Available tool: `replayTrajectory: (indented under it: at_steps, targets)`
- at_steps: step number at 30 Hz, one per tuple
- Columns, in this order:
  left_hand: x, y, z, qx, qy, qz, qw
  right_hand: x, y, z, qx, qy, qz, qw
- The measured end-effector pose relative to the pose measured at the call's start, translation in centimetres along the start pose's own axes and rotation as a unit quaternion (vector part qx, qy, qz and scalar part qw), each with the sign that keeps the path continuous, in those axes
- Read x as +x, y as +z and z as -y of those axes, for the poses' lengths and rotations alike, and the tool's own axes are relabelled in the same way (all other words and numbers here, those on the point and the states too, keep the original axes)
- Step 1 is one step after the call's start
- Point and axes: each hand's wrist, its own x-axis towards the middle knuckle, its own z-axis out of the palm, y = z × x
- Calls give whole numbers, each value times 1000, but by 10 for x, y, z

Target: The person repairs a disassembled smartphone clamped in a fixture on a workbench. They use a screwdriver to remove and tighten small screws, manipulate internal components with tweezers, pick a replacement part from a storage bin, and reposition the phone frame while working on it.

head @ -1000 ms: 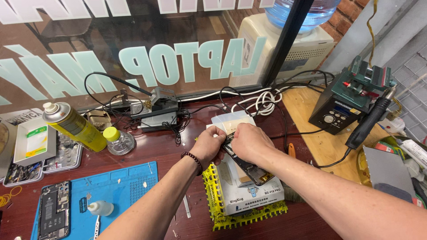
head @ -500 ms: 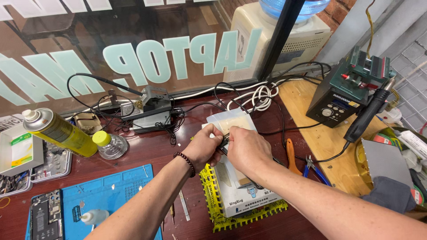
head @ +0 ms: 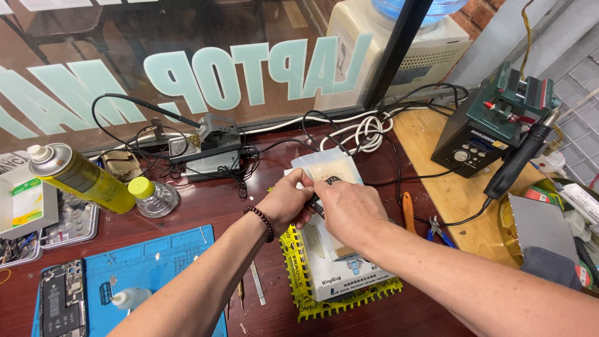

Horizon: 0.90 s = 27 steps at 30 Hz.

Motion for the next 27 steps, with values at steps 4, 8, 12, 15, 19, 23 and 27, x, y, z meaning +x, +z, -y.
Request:
replayTrajectory:
  at_steps: [4, 8, 12, 15, 19, 23, 27]
  targets:
    - [3, -1, 2, 3, -4, -9, 1000, 3, -4, -8, -30, -51, 11, 998]
    - [6, 0, 5, -22, -2, -15, 1000, 13, -10, -13, 117, 121, 19, 986]
    - [8, 1, 9, -50, -13, -40, 998, 22, -13, -15, 169, 189, 59, 966]
    - [10, 2, 9, -51, -9, -36, 998, 25, -10, -17, 171, 201, 52, 963]
    - [8, -1, 10, -67, -6, -27, 997, 27, -3, -17, 177, 198, 49, 963]
    - [4, 0, 10, -73, -9, -15, 997, 28, 1, -17, 224, 209, 41, 951]
    - [2, -2, 9, -69, -6, 12, 998, 26, -1, -15, 220, 195, 33, 955]
